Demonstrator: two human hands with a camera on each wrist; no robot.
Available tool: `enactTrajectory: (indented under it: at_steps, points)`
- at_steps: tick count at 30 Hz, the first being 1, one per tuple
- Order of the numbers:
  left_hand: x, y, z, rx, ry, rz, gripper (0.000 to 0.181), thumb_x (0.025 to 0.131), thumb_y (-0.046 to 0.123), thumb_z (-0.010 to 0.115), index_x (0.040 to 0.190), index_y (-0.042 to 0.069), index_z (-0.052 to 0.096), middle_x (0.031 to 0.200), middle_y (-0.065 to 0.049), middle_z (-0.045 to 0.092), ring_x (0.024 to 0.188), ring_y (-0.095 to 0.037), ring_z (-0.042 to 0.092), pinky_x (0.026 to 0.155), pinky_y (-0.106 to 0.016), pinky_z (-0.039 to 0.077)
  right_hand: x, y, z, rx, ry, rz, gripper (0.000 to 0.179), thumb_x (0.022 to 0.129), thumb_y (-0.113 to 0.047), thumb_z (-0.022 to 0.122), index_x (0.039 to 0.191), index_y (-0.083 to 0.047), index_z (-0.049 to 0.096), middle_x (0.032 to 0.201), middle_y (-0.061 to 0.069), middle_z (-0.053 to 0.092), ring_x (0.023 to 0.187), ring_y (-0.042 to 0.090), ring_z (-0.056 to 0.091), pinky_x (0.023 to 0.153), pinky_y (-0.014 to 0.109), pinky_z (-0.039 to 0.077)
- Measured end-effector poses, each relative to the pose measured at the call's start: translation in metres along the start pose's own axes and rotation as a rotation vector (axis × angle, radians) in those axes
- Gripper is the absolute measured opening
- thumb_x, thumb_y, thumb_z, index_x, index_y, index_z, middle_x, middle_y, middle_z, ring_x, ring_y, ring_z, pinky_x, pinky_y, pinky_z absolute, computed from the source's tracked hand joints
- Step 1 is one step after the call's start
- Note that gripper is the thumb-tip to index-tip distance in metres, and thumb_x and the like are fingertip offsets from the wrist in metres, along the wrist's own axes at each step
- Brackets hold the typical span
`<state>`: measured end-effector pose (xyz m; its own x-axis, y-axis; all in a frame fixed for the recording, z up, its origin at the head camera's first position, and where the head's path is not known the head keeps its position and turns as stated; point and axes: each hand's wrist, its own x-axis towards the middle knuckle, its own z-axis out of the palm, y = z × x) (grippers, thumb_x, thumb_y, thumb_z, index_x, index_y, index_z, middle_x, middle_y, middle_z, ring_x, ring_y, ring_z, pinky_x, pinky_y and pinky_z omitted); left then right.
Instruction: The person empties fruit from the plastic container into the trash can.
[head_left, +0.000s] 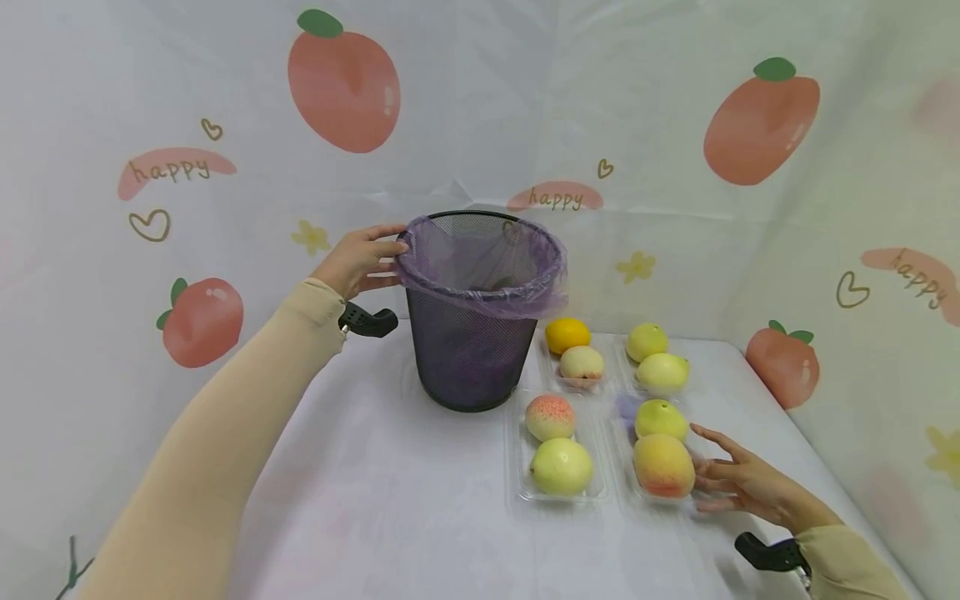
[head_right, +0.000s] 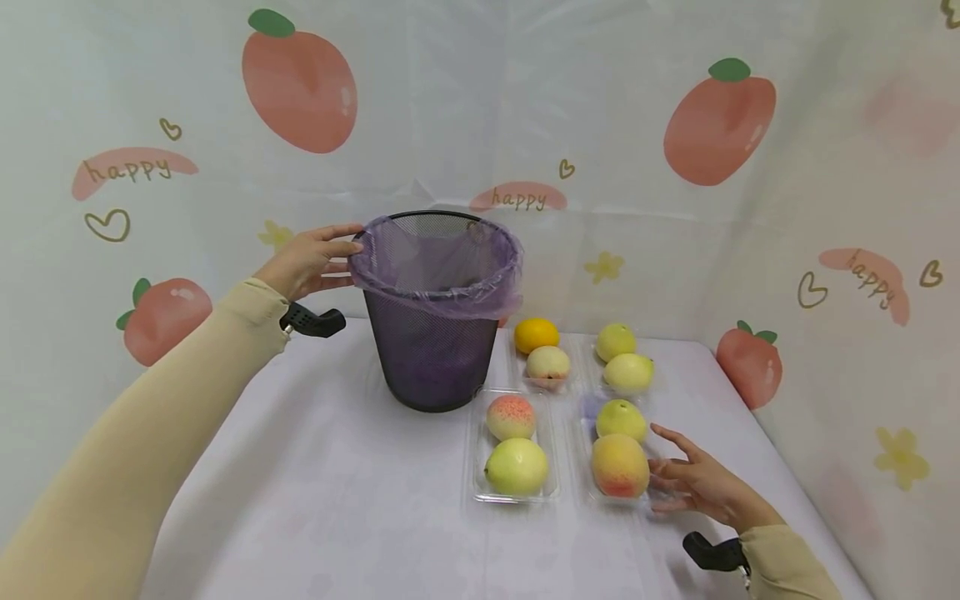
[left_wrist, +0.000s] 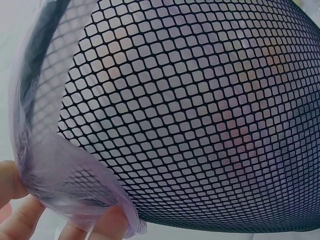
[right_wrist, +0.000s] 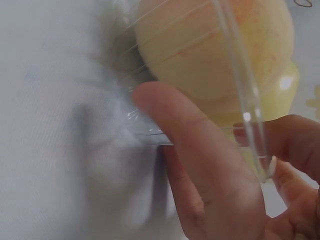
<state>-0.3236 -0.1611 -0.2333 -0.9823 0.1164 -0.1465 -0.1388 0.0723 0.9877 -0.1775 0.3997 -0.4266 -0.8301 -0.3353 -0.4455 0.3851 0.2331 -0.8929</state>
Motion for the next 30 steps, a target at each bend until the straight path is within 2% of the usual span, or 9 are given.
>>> enactTrajectory:
  at_steps: [3, 6, 9, 11, 14, 18, 23, 27, 30]
  points:
    - [0.0004, 0.0004, -0.0003, 0.003, 0.004, -0.001, 0.054, 0.099, 0.014, 0.055, 0.15, 0.02, 0.038, 0.117, 0.002, 0.05, 0.09, -0.01, 0.059, 0.08, -0.024, 0.057, 0.0003, -0.0003, -0.0008, 0.021, -0.044, -0.024, 0.06, 0.101, -0.011, 0.05, 0.135, -0.057, 0.03, 0.149, 0.043, 0.005, 0.111, 0.015, 0.057, 0.09, 0.053, 0.054]
    - [0.0004, 0.0008, 0.0, 0.004, 0.007, -0.007, 0.054, 0.099, 0.014, 0.055, 0.15, 0.02, 0.038, 0.118, 0.002, 0.05, 0.089, -0.01, 0.06, 0.084, -0.026, 0.056, -0.0005, -0.0009, -0.0012, 0.046, -0.081, -0.041, 0.061, 0.102, -0.009, 0.049, 0.136, -0.056, 0.03, 0.144, 0.04, 0.028, 0.111, 0.014, 0.058, 0.09, 0.053, 0.054]
    - [0.0003, 0.0011, 0.0002, 0.002, 0.004, -0.012, 0.055, 0.1, 0.014, 0.055, 0.151, 0.02, 0.037, 0.119, 0.001, 0.05, 0.092, -0.011, 0.059, 0.089, -0.028, 0.055, -0.002, -0.003, -0.0013, 0.076, -0.137, -0.072, 0.063, 0.102, -0.007, 0.047, 0.137, -0.057, 0.029, 0.134, 0.022, 0.049, 0.111, 0.015, 0.059, 0.092, 0.052, 0.053]
    - [0.0001, 0.0013, 0.0005, 0.0, 0.004, -0.014, 0.054, 0.099, 0.014, 0.055, 0.151, 0.02, 0.037, 0.118, 0.001, 0.05, 0.093, -0.012, 0.059, 0.089, -0.028, 0.055, -0.003, -0.0053, -0.0011, 0.099, -0.173, -0.087, 0.064, 0.102, -0.006, 0.046, 0.134, -0.059, 0.031, 0.128, 0.009, 0.052, 0.111, 0.017, 0.061, 0.092, 0.05, 0.053]
    - [0.0006, 0.0013, 0.0009, 0.001, 0.006, -0.015, 0.055, 0.099, 0.015, 0.055, 0.151, 0.021, 0.037, 0.118, 0.002, 0.049, 0.094, -0.013, 0.058, 0.085, -0.026, 0.056, -0.0044, -0.0086, -0.0004, 0.125, -0.21, -0.093, 0.069, 0.102, -0.004, 0.044, 0.13, -0.066, 0.032, 0.124, 0.005, 0.052, 0.111, 0.021, 0.063, 0.09, 0.044, 0.056]
    - [0.0017, 0.0007, 0.0003, 0.006, 0.01, -0.017, 0.054, 0.099, 0.015, 0.055, 0.15, 0.022, 0.037, 0.118, 0.002, 0.049, 0.095, -0.013, 0.058, 0.078, -0.023, 0.057, -0.0054, -0.0102, 0.0007, 0.164, -0.234, -0.081, 0.074, 0.101, -0.003, 0.043, 0.127, -0.071, 0.032, 0.126, 0.01, 0.048, 0.112, 0.022, 0.062, 0.085, 0.035, 0.058]
    - [0.0009, 0.001, -0.0013, -0.007, 0.005, -0.018, 0.055, 0.099, 0.014, 0.054, 0.15, 0.021, 0.037, 0.117, 0.001, 0.05, 0.093, -0.012, 0.059, 0.075, -0.022, 0.058, -0.0053, -0.0083, 0.0005, 0.259, -0.272, -0.07, 0.078, 0.102, 0.0, 0.039, 0.132, -0.071, 0.026, 0.128, 0.013, 0.044, 0.111, 0.02, 0.061, 0.09, 0.038, 0.055]
    - [0.001, 0.001, -0.0013, -0.007, 0.006, -0.019, 0.055, 0.099, 0.013, 0.055, 0.15, 0.021, 0.038, 0.116, 0.001, 0.05, 0.091, -0.012, 0.06, 0.074, -0.022, 0.058, -0.0063, -0.0058, 0.0003, 0.311, -0.29, -0.074, 0.078, 0.102, 0.002, 0.035, 0.133, -0.07, 0.029, 0.134, 0.021, 0.033, 0.113, 0.021, 0.06, 0.095, 0.04, 0.052]
    - [0.0014, 0.0011, -0.001, -0.005, 0.007, -0.022, 0.055, 0.099, 0.014, 0.055, 0.15, 0.022, 0.038, 0.116, 0.002, 0.05, 0.092, -0.012, 0.059, 0.075, -0.022, 0.058, -0.0075, -0.0048, 0.0016, 0.331, -0.297, -0.079, 0.078, 0.102, 0.002, 0.033, 0.128, -0.071, 0.037, 0.138, 0.031, 0.014, 0.114, 0.022, 0.06, 0.096, 0.039, 0.051]
